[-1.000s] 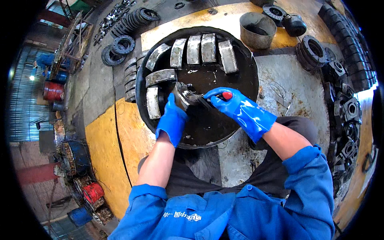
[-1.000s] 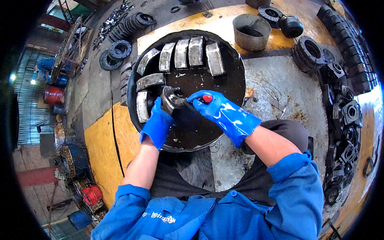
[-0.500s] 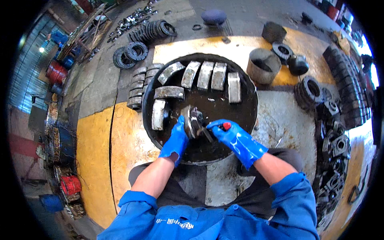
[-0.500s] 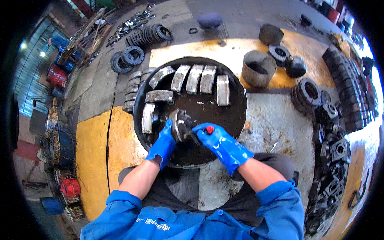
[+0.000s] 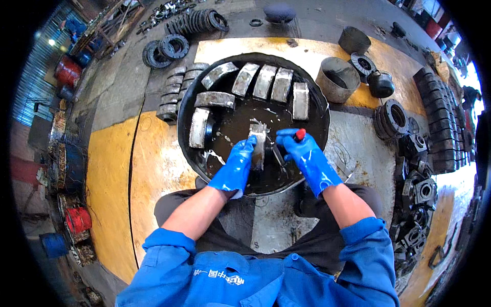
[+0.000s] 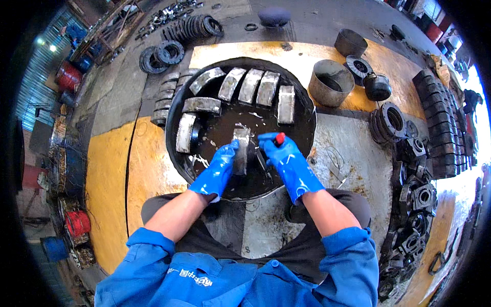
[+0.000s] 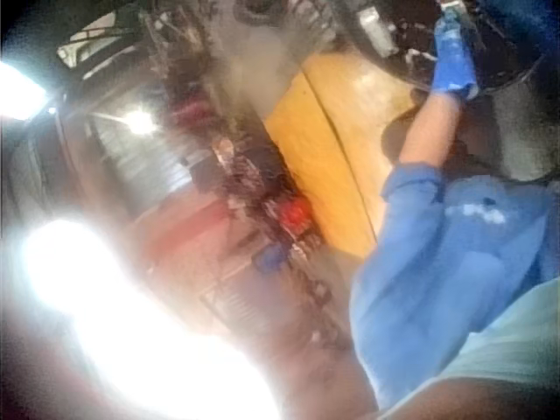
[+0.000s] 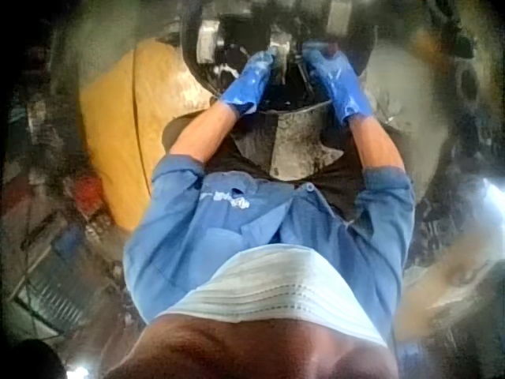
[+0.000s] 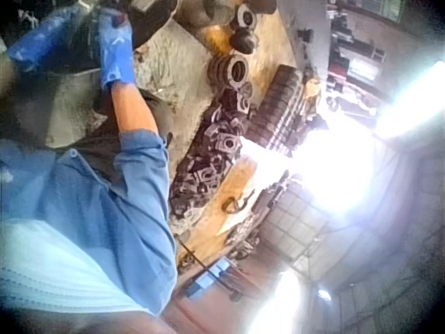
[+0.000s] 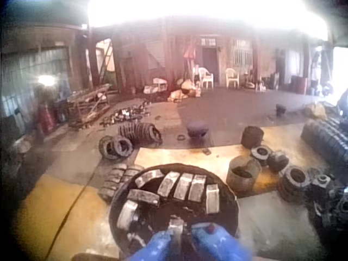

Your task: The person cleans metal components by dipping them into a tub of fluid and scrubbing them with a brush.

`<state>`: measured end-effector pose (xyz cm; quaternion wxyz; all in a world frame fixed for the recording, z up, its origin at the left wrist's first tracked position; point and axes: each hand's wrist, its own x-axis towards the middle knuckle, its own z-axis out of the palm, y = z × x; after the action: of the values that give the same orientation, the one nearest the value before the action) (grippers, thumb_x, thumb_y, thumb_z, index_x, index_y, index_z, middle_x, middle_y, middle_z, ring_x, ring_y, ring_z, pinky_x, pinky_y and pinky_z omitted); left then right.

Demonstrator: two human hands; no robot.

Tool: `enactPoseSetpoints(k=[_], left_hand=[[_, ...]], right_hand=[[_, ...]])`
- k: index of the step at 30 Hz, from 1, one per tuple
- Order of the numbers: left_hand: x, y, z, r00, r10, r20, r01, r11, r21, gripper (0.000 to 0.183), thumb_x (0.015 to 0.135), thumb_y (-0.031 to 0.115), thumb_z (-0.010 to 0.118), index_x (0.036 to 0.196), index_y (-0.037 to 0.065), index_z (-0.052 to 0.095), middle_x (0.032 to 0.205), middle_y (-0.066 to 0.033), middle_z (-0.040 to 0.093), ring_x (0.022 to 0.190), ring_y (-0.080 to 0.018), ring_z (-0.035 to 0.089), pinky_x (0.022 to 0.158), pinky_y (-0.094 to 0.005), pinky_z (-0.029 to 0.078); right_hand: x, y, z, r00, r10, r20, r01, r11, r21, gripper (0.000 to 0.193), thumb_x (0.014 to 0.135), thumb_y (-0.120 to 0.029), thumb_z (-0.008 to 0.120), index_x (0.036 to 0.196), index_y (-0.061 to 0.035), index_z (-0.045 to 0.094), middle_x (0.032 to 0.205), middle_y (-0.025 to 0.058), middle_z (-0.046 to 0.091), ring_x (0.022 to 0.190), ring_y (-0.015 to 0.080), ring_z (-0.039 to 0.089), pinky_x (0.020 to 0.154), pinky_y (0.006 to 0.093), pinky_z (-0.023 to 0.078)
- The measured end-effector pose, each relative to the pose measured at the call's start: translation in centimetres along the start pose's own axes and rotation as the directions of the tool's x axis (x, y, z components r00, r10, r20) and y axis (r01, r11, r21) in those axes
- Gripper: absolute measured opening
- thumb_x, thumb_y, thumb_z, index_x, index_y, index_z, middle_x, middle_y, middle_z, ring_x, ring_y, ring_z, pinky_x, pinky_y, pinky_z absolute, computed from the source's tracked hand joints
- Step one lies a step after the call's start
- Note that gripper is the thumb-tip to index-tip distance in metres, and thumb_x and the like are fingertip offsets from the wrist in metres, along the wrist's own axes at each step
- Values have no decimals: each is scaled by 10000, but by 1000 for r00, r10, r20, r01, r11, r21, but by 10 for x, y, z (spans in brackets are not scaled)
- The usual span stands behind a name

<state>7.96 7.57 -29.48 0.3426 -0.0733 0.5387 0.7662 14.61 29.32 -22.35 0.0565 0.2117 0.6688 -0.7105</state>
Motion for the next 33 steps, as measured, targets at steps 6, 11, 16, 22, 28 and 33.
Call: enactPoseSetpoints(k=[6, 11, 16, 22, 28, 33], left_hand=[[-29, 2, 13, 999, -13, -33, 20, 974, 225, 365, 1119, 393, 628, 1210, 57, 737, 1057, -37, 743, 927, -116, 651, 823, -299, 535], [-24, 13, 29, 991, -12, -132, 56, 940, 336, 402, 1116, 431, 626, 1156, 52, 751, 982, -26, 741, 860, -121, 642, 784, -313, 528], [26, -22, -13, 983, -78, -166, 103, 984, 144, 505, 1082, 543, 635, 1102, 57, 772, 942, -48, 753, 794, -177, 668, 717, -355, 537], [38, -5, -37, 963, -200, -179, 180, 976, -124, 561, 1083, 624, 543, 1264, 130, 739, 1179, -96, 764, 1009, -286, 723, 886, -500, 567], [33, 43, -8, 844, -421, -332, 258, 862, -437, 553, 1083, 614, 466, 1411, 233, 697, 1468, -42, 688, 1387, -338, 593, 1213, -600, 377], [45, 45, -36, 868, -457, -193, 282, 774, -566, 654, 1092, 599, 320, 1585, 248, 567, 1643, -54, 552, 1530, -330, 471, 1255, -622, 313]], right_hand=[[3, -28, -6, 999, -44, 8, 44, 998, 43, 372, 1061, -277, 697, 1388, -100, 706, 1232, 75, 783, 1081, 187, 746, 805, 359, 635], [12, -26, -11, 999, -33, -22, 33, 999, 8, 384, 1058, -266, 687, 1405, -102, 698, 1235, 74, 785, 1047, 186, 755, 793, 357, 637], [16, -44, -9, 995, -69, -66, 73, 996, 59, 328, 1040, -238, 718, 1347, -128, 746, 1093, 29, 771, 901, 139, 716, 717, 327, 623], [20, -52, -17, 997, -38, -64, 50, 977, 208, 382, 1029, -272, 737, 1379, -119, 725, 1192, 78, 796, 1023, 182, 757, 785, 371, 639], [31, -39, 8, 1000, -4, 27, -8, 905, 426, 374, 1063, -238, 693, 1396, -67, 694, 1256, 83, 792, 765, 123, 681, 713, 354, 636], [35, -19, 9, 997, 69, -46, -60, 984, 167, 280, 1007, -223, 696, 1250, -118, 785, 1184, 41, 804, 968, 185, 772, 775, 383, 657]])
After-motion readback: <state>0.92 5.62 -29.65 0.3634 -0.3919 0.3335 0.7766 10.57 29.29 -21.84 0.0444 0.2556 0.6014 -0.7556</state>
